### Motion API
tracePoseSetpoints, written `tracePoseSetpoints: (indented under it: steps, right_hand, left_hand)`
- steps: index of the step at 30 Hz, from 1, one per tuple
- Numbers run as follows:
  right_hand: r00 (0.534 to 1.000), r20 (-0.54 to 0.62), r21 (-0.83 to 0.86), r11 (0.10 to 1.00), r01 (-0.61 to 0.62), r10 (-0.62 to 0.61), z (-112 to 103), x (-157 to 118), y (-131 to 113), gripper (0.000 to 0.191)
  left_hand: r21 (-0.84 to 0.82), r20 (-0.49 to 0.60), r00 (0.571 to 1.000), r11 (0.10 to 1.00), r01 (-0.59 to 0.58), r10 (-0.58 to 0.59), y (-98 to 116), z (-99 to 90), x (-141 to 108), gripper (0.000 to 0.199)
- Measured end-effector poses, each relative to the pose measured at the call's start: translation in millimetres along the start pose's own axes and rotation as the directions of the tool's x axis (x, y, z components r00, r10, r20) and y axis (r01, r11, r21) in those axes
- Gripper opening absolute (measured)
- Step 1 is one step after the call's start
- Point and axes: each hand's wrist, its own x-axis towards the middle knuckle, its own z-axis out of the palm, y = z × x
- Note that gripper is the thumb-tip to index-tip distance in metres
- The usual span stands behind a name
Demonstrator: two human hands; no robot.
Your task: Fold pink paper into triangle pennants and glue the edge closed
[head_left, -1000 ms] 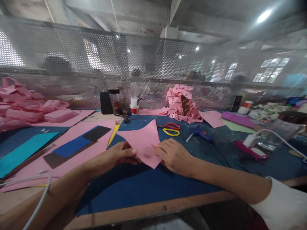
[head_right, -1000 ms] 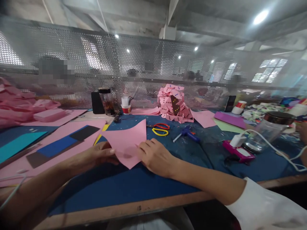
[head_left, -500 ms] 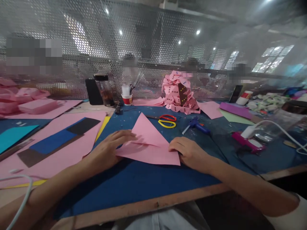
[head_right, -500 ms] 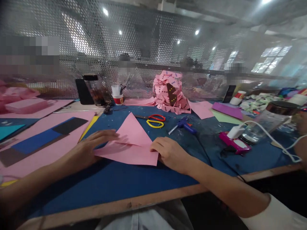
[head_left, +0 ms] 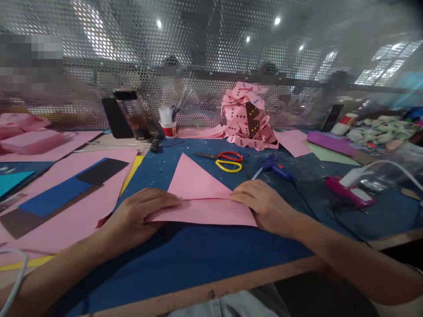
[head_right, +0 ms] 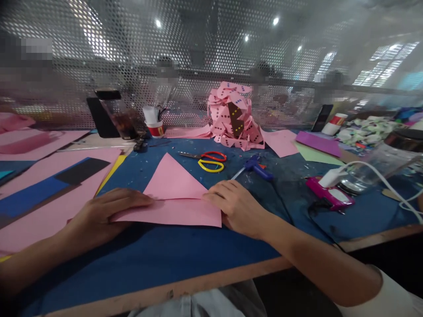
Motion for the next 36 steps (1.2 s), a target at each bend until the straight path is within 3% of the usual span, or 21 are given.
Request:
tracePoseSetpoints:
  steps: [5,11,18,26,36]
  right_hand:
    - [0.999,0.051,0.091,0.996,-0.017,0.013,0.7,0.4,4.9,0.042]
    - [0.999,0.043,0.121,0.992,-0.025,0.02,-0.1,0.5,6.1,0.04]
    - [0.999,0.009,0.123,0.992,-0.035,0.034,-2.3,-0.1,6.2,0.035]
    - [0.995,0.026,0.135,0.986,-0.099,0.096,-1.0,-0.7,3.7,0.033]
    - [0.996,-0.012,0.13,0.988,-0.088,0.09,-2.0,-1.1,3.8,0.029]
  left_hand:
    - [0.02,0.049,0.995,0.996,-0.09,0.089,-1.3,-5.0,2.3,0.058]
    - [0.024,0.16,0.986,0.998,-0.05,0.046,-12.4,-9.7,4.2,0.057]
    - [0.03,0.16,0.979,0.99,-0.136,0.129,-7.1,-14.8,2.0,0.044]
    - [0.129,0.076,0.994,0.988,-0.087,0.078,-5.1,-14.8,-2.0,0.033]
    - [0.14,0.105,0.99,0.984,-0.109,0.095,-8.3,-17.2,-0.9,0.039]
